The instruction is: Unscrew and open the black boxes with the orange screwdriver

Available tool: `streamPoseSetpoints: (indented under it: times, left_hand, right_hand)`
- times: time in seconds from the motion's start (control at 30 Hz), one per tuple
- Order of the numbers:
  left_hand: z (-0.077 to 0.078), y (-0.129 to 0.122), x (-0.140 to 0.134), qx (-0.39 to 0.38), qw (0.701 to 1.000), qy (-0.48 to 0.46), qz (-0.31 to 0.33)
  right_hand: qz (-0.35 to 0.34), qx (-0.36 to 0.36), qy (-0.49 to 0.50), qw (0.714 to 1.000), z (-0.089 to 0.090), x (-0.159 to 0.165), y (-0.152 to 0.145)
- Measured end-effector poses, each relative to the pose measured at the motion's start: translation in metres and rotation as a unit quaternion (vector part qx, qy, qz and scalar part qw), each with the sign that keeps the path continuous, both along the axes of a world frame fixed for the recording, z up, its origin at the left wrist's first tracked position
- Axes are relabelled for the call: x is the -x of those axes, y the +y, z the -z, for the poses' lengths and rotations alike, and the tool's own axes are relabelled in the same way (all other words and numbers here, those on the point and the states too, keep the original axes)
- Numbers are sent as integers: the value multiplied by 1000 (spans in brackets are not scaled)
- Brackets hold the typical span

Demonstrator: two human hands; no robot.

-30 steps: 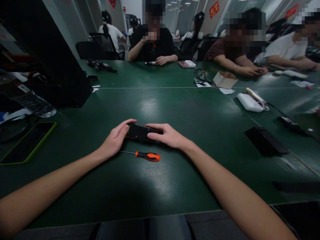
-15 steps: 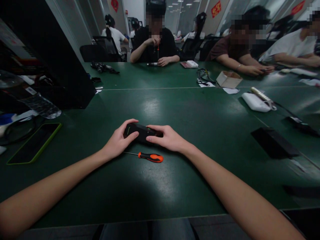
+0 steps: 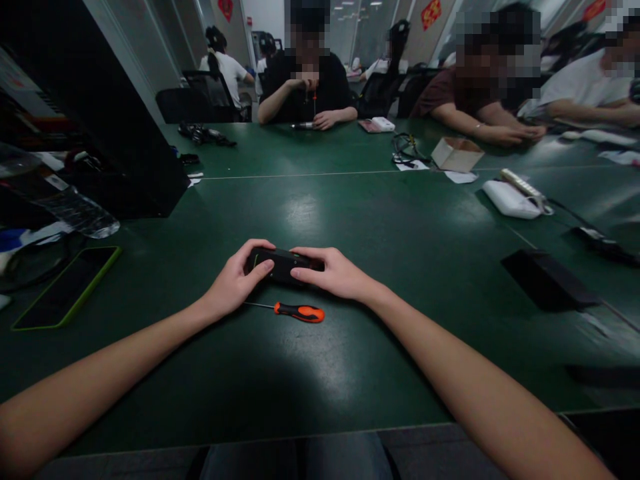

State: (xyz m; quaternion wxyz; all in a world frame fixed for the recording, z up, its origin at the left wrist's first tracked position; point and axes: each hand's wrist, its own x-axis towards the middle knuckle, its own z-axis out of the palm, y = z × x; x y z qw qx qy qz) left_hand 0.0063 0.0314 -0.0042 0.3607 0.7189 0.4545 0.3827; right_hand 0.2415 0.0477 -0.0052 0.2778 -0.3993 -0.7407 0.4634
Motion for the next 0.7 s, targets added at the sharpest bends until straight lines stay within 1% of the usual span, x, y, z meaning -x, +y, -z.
streamPoseSetpoints:
  times: [0.13, 0.3, 0.4, 0.5, 0.6, 0.7]
  left_hand:
    - [-1, -2, -2, -10, 1000, -11, -16]
    - [-4, -1, -2, 31, 999, -21, -25]
    - [-8, -2, -2, 53, 998, -25, -16]
    - [-10, -2, -3, 51, 998, -44, -17]
    - [-10, -3, -6, 70, 994, -84, -19]
    - [-8, -3, -8, 92, 988, -122, -16]
  right_hand:
    - [14, -21, -4, 1000, -1, 4, -3]
    - [2, -41, 4, 999, -3, 8, -8]
    - [-4, -23, 15, 1000, -4, 9, -9]
    - [4, 8, 31, 999, -3, 10, -9]
    - [6, 42, 61, 997, -2, 13, -7]
    - [7, 47, 80, 996, -1, 15, -6]
